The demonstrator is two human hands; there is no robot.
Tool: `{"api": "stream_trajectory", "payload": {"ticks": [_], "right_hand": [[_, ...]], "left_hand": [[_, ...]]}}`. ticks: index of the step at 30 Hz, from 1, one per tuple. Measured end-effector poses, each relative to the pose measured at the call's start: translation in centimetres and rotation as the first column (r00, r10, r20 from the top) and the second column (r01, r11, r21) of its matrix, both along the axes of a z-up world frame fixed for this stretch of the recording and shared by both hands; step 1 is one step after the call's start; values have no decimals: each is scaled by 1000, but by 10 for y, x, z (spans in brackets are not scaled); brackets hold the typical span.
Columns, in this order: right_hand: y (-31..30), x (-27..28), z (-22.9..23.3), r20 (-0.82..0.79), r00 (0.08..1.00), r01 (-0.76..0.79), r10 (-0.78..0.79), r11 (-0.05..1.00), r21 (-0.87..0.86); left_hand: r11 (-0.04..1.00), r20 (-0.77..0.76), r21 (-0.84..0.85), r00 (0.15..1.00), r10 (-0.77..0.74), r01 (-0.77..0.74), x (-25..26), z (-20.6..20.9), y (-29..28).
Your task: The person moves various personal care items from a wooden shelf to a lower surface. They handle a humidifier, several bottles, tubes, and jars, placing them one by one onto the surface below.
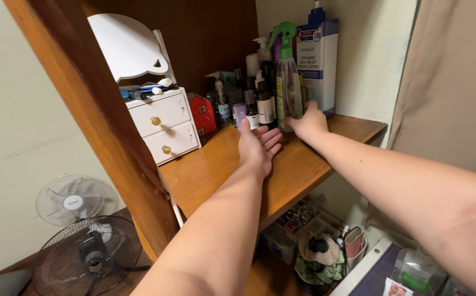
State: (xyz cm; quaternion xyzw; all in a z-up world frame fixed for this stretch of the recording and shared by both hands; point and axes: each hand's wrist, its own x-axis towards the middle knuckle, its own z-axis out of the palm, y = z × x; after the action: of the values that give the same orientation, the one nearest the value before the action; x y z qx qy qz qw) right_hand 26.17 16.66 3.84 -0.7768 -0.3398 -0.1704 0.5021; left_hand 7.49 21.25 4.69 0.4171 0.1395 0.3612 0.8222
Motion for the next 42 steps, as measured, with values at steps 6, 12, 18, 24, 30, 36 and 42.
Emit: {"api": "stream_trajectory", "payload": {"ticks": [6, 12, 18, 24, 30, 36, 42], "right_hand": [[2, -10, 16, -58, 998, -30, 25, 996, -79], [-3, -28, 35, -92, 994, 42, -66, 969, -244], [-8, -34, 35, -104, 992, 49, -70, 980, -195], [-40, -60, 38, -124, 992, -13, 10, 1000, -29], [-86, -83, 44, -112, 988, -93, 104, 991, 100], [-143, -85, 52, -76, 981, -173, 179, 982, 80], [-203, -116, 56, -309, 919, -233, 244, 970, 73]], "left_hand": [[999, -30, 50, 1000, 5, -4, -1, 3, -6], [999, -33, 33, 999, -12, 13, -3, 6, -6], [999, -45, 49, 999, -10, 12, -2, 3, -5], [994, -75, 92, 996, 57, -50, 8, -4, 3], [848, -108, 516, 974, 201, -117, 19, -11, -5], [535, -52, 840, 967, 250, -93, 0, -3, -52], [553, -32, 832, 990, 138, -50, -32, 6, -122]]}}
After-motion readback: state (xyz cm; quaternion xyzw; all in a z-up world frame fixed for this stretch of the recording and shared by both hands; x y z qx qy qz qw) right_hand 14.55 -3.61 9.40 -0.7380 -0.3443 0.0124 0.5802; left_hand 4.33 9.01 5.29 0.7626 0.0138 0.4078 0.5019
